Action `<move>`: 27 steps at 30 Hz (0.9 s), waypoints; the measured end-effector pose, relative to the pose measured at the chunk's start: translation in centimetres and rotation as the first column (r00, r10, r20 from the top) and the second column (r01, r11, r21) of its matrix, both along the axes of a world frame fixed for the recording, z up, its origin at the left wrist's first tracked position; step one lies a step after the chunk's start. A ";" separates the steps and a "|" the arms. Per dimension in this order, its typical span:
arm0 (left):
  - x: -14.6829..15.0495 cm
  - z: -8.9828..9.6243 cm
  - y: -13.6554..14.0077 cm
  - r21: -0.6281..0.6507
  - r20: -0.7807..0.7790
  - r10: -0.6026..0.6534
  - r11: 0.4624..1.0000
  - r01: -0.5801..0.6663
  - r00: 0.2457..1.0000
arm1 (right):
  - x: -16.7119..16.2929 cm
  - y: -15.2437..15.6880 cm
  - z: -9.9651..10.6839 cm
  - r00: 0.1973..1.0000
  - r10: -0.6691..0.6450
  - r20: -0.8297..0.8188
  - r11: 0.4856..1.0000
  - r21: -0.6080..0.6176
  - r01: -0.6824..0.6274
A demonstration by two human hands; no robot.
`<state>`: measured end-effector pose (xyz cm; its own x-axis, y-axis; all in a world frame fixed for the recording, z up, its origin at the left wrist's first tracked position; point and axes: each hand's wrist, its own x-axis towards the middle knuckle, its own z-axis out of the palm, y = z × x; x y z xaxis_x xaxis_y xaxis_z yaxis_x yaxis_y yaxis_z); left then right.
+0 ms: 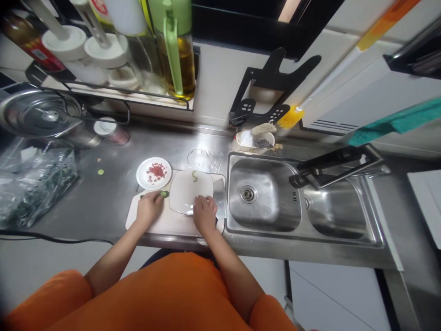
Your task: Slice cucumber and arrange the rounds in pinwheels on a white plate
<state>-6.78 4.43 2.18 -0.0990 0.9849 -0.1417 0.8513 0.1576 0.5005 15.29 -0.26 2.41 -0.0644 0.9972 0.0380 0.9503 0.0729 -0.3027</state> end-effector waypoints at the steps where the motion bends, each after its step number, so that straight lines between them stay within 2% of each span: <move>1: 0.0 0.0 0.0 -0.002 0.015 0.013 1.000 -0.013 1.000 | 0.0 0.0 0.1 1.000 0.002 0.001 1.000 -0.002 -0.002; 12: 0.2 0.6 0.5 -0.128 0.112 0.229 0.968 -0.215 0.967 | 0.0 -0.3 0.2 1.000 0.006 -0.022 1.000 -0.029 -0.006; 21: 0.0 1.2 0.3 -0.137 0.130 0.228 0.968 -0.210 0.965 | 0.0 -0.4 0.5 0.999 0.005 -0.039 0.998 -0.060 -0.007; 27: -0.3 1.7 -0.1 -0.185 0.320 0.289 0.953 -0.240 0.902 | -0.1 -0.4 0.5 0.989 -0.040 -0.141 0.994 -0.102 0.026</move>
